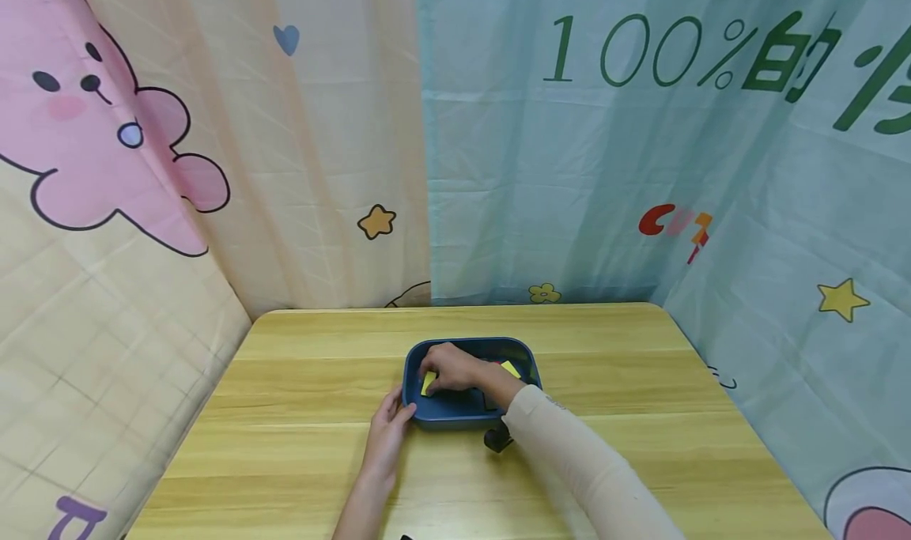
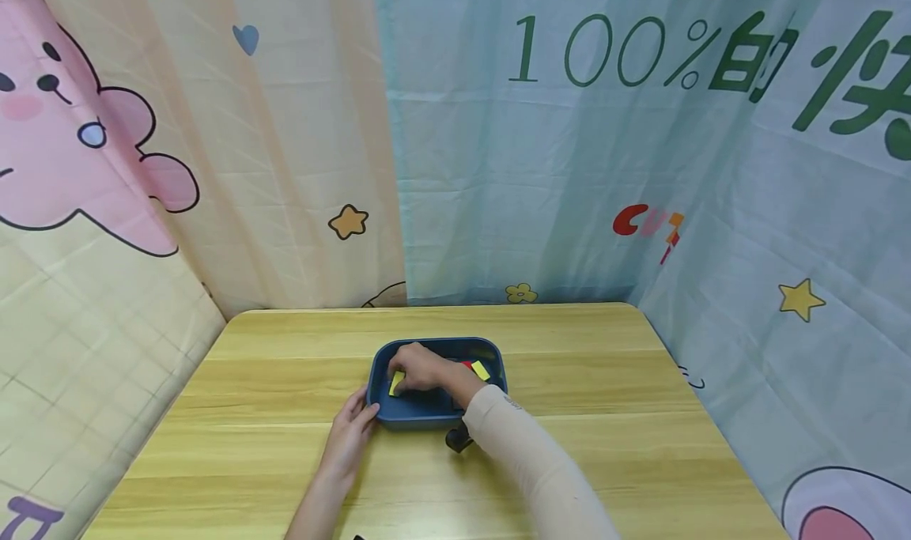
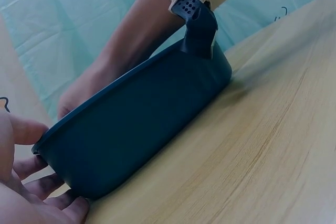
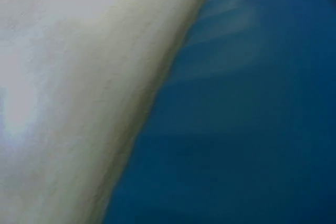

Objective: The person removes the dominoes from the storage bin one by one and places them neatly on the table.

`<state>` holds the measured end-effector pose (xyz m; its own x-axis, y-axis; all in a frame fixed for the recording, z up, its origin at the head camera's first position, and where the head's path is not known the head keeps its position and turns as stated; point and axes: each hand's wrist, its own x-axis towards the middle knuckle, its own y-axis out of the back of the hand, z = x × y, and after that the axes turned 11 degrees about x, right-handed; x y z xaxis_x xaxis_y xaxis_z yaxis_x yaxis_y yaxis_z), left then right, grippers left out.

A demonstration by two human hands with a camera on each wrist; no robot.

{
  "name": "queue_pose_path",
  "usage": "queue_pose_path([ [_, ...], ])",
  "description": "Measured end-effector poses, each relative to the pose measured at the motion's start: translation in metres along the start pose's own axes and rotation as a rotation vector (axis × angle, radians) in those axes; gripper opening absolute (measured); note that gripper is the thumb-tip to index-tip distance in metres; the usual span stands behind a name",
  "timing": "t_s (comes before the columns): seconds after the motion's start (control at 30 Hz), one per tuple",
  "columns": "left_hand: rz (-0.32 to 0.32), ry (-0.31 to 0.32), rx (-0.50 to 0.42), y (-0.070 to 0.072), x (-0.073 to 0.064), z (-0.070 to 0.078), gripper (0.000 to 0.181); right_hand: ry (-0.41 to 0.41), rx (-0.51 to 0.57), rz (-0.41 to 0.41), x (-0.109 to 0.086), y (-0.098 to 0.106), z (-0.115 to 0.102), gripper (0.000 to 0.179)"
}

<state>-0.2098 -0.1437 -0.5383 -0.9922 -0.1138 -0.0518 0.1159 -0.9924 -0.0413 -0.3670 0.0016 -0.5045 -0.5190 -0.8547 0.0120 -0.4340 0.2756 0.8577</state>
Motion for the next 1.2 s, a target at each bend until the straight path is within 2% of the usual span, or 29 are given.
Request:
queue_pose_path([
  [0.17,-0.002,0.009,0.01,0.0,0.0,0.0,0.053,-0.026,0.159,0.018,-0.004,0.005,0.002,0.009],
  [0.27,-0.006,0.017,0.007,0.001,0.0,0.0,0.053,-0.037,0.211,0.028,-0.008,0.009,0.002,0.006],
  [0.5,0.0,0.012,0.004,0.002,-0.001,0.001,0.053,-0.081,0.284,0.072,-0.02,0.027,-0.003,0.015],
  [0.73,0.007,-0.009,-0.021,-0.001,-0.002,-0.002,0.052,-0.111,0.429,0.151,-0.038,0.044,0.003,0.017],
  [0.87,0.004,0.005,-0.028,-0.002,-0.001,-0.004,0.054,-0.111,0.444,0.172,-0.05,0.049,0.009,0.009],
  [1.07,0.011,0.018,-0.024,0.0,-0.001,-0.002,0.055,-0.105,0.442,0.2,-0.066,0.059,0.015,0.025],
  [1.2,0.003,0.017,-0.022,0.001,-0.001,-0.001,0.055,-0.114,0.445,0.201,-0.08,0.066,0.02,0.029],
])
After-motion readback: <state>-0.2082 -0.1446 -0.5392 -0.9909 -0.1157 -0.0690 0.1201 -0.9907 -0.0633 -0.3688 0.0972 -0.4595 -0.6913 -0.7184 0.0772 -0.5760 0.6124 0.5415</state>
